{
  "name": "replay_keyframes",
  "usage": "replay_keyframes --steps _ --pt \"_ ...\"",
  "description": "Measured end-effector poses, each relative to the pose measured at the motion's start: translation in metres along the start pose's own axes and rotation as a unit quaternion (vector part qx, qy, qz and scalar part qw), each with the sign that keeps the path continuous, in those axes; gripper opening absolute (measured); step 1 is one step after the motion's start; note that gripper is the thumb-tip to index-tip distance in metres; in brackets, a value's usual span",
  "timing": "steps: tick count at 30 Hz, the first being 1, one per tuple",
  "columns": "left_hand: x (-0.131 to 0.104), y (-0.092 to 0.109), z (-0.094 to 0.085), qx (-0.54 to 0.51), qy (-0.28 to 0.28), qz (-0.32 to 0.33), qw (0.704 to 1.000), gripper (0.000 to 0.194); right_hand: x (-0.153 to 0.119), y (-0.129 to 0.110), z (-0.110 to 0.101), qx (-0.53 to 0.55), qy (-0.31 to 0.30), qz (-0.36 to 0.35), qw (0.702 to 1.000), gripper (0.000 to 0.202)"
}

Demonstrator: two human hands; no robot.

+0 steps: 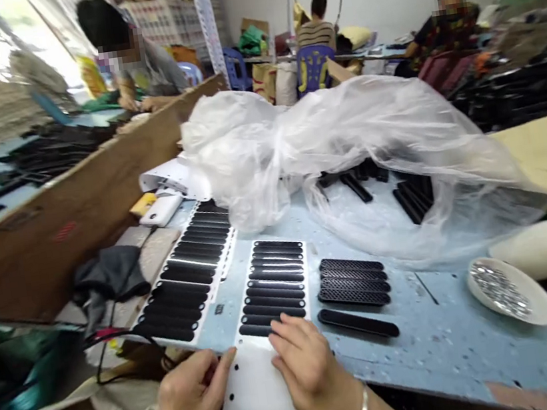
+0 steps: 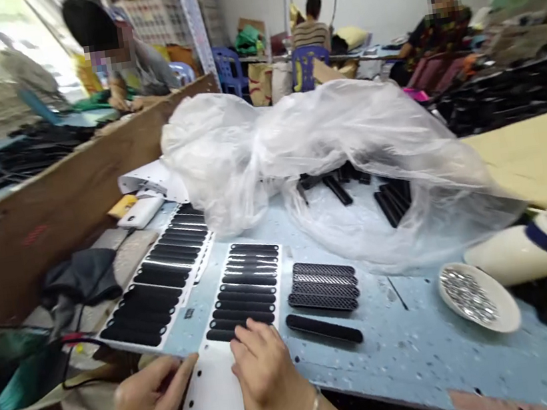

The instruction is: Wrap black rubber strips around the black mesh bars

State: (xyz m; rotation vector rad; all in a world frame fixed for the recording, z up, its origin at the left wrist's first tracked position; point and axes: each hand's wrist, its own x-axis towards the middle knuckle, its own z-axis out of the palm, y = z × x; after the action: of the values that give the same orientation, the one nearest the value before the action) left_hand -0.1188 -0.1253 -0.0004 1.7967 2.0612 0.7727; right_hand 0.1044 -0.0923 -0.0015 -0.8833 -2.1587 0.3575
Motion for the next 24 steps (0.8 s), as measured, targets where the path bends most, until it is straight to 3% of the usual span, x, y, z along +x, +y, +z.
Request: replay_keyframes --steps 2,3,4,7,8,10,14,19,24 --pt "-0.013 -0.003 0.002 -0.106 -0.075 -0.126 0.984 0.037 0.004 -0.002 0.022 -0.032 -0.035 0.015 0.999 0.033" --pt "-0.017 -0.001 0.005 -0.193 -0.11 -0.183 0.958 0.036 0.002 -0.003 0.028 -0.038 -0.048 0.015 0.998 0.032" --pt "-0.02 0.002 0.008 -0.292 -0.135 -0.234 0.917 0.035 -0.003 -0.003 0.031 -0.033 -0.055 0.008 0.998 0.029" --pt "-0.025 0.015 0.014 -0.543 -0.153 -0.33 0.757 0.033 -0.019 -0.005 0.026 0.031 -0.035 -0.036 0.998 0.013" --pt "-0.027 0.018 0.014 -0.586 -0.154 -0.343 0.718 0.032 -0.022 -0.006 0.022 0.058 -0.02 -0.036 0.997 0.011" --pt "-0.03 0.024 0.011 -0.627 -0.159 -0.342 0.682 0.03 -0.022 -0.007 0.017 0.095 0.002 -0.006 0.995 0.013" --pt "-0.032 0.036 0.001 -0.646 -0.162 -0.303 0.682 0.03 -0.007 -0.007 0.018 0.116 -0.016 0.04 0.992 0.027" --pt "-0.022 0.042 0.001 -0.59 -0.168 -0.243 0.751 0.025 0.002 -0.002 0.018 0.226 -0.009 0.089 0.97 0.026" --pt "-0.011 0.042 0.005 -0.521 -0.187 -0.174 0.815 0.029 0.006 0.0 0.012 0.374 -0.006 0.189 0.908 0.02"
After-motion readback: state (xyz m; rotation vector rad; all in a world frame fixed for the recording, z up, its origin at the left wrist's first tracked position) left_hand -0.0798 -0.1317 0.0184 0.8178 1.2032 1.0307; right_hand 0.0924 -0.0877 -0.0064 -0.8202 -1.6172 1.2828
